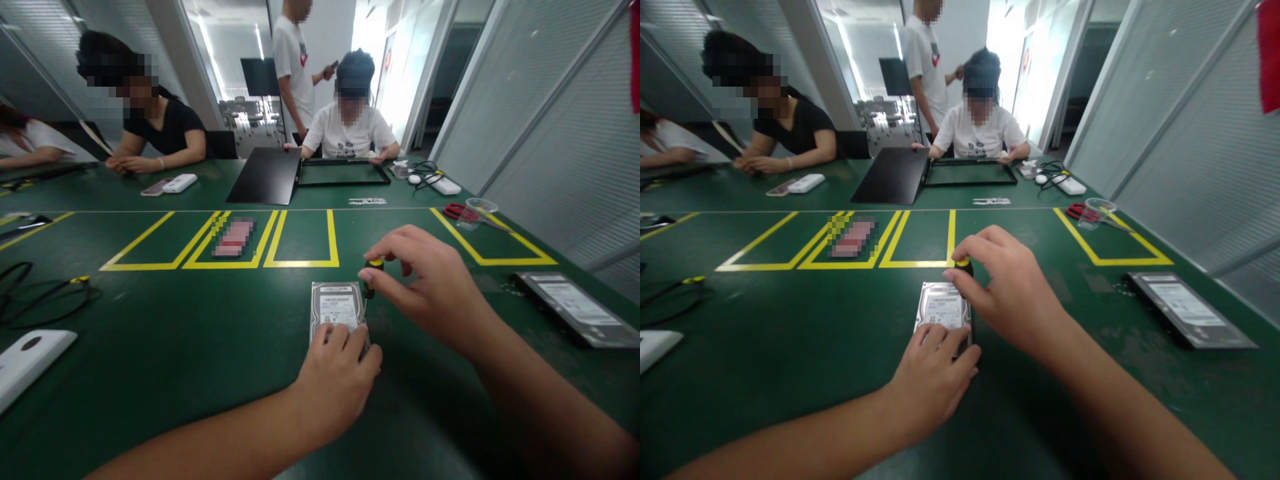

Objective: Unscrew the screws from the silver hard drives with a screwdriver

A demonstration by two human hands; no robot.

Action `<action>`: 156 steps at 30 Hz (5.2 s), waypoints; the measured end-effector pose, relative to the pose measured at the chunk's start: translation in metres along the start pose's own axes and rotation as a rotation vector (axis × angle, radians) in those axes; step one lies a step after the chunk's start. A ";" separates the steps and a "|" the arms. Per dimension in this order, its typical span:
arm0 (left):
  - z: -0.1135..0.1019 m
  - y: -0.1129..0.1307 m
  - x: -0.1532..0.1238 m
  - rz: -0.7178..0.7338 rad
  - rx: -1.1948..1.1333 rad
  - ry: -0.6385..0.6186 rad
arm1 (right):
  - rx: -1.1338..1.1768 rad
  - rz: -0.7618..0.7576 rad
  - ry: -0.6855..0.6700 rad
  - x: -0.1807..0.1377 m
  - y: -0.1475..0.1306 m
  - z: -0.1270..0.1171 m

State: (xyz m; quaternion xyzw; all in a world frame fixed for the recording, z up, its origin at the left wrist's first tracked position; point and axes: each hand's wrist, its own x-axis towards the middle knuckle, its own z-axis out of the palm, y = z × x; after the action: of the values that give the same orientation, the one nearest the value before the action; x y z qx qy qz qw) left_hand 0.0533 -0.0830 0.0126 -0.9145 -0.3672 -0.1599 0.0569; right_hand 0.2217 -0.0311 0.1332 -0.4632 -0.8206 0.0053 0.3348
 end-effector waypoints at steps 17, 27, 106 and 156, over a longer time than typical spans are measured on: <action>0.001 0.000 0.000 0.002 -0.003 0.000 | -0.028 -0.008 0.025 -0.001 0.000 0.002; 0.003 -0.001 -0.001 0.012 0.008 0.012 | -0.020 -0.009 0.036 -0.001 0.000 0.002; 0.005 -0.001 -0.001 0.014 0.012 0.034 | -0.066 0.010 -0.048 -0.004 -0.007 -0.011; 0.005 -0.002 -0.001 0.020 0.026 0.032 | -0.063 0.010 0.012 -0.002 -0.001 -0.002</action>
State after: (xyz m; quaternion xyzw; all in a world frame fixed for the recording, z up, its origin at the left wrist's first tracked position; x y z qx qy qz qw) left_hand 0.0531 -0.0812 0.0073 -0.9147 -0.3591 -0.1693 0.0762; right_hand 0.2231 -0.0337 0.1337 -0.4775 -0.8160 -0.0216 0.3252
